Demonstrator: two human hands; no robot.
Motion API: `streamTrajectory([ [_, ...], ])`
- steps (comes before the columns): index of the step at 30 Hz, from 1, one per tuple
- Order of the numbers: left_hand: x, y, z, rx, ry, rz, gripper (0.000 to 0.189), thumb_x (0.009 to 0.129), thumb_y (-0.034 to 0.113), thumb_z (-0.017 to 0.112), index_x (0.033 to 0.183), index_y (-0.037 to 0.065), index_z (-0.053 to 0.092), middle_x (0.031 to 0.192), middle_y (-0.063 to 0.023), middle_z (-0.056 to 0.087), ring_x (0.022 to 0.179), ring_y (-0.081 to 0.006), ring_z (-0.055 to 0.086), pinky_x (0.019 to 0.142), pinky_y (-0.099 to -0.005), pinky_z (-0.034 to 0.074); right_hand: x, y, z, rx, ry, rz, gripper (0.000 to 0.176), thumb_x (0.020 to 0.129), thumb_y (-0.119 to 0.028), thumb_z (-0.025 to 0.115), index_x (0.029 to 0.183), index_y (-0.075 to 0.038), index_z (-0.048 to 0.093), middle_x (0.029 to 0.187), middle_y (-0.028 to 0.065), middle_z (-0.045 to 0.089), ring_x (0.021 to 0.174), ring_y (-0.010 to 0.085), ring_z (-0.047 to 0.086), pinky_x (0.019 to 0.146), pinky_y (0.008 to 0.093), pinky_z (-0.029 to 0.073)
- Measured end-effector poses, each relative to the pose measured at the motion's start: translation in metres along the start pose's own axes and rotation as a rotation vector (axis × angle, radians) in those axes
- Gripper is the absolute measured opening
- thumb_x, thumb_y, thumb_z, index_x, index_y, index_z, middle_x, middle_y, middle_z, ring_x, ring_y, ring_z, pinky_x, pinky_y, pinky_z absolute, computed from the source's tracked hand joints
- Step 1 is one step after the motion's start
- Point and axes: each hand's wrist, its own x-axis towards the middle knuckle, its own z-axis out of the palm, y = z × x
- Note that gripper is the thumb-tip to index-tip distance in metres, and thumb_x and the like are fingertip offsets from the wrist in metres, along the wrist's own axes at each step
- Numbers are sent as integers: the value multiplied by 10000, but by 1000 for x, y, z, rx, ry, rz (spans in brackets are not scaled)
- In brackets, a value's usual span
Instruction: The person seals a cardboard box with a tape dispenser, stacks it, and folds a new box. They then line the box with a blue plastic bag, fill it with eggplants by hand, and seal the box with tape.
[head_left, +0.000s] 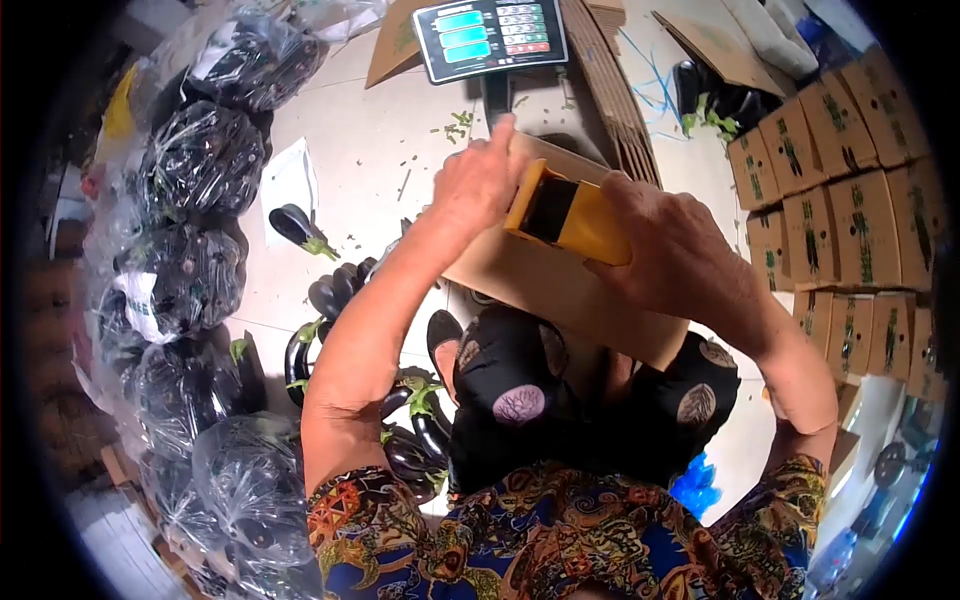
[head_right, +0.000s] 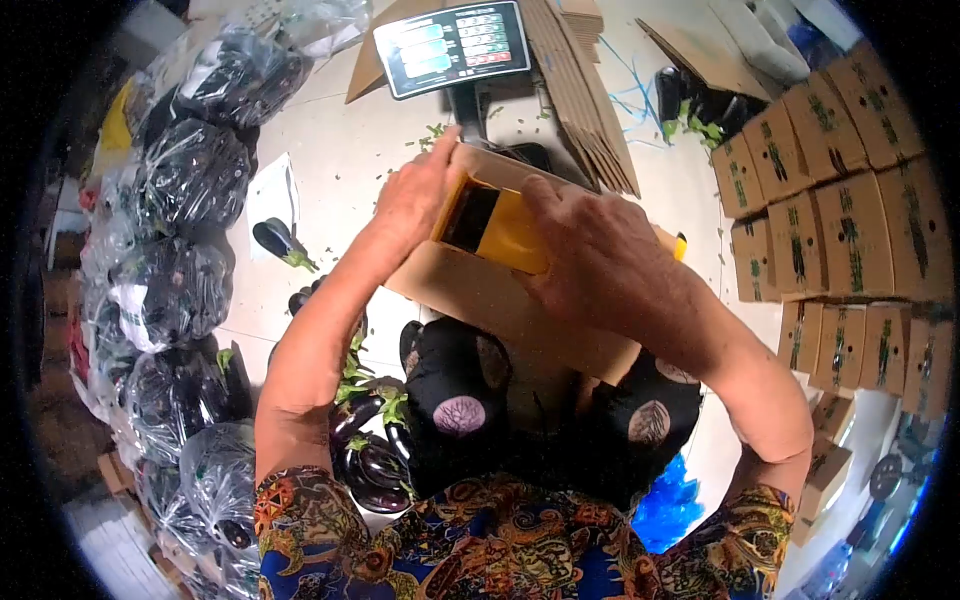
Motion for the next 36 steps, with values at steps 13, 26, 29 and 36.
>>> streamTrajectory([
  [13,5,-3,2,-24,4,-63,578,975,514,338,1461,202,331,1002,-303,644,1002,-475,593,894,-519,437,-192,83,-35,-51,-93,477,438,672,-238,730,1022,-46,548,803,169,644,717,374,639,638,422,520],
  [26,1,-1,0,-76,47,4,599,989,562,311,1437,168,368,1093,-298,630,1095,-465,571,925,-457,438,-200,101,-17,132,-54,535,546,690,-193,794,1147,-40,539,899,173,663,862,373,652,766,392,547],
  [29,-1,6,-3,-97,36,-21,601,994,545,331,1433,136,378,1068,-313,632,1080,-451,591,908,-431,445,-208,126,10,247,-51,565,557,707,-217,803,1155,-35,525,960,146,660,913,310,652,811,356,536],
  [36,-4,16,-9,-108,-1,-58,619,987,555,341,1441,139,405,1157,-276,622,1128,-398,588,955,-401,422,-228,167,92,402,74,499,621,737,-274,775,1186,19,464,1028,202,627,988,326,628,887,381,507],
])
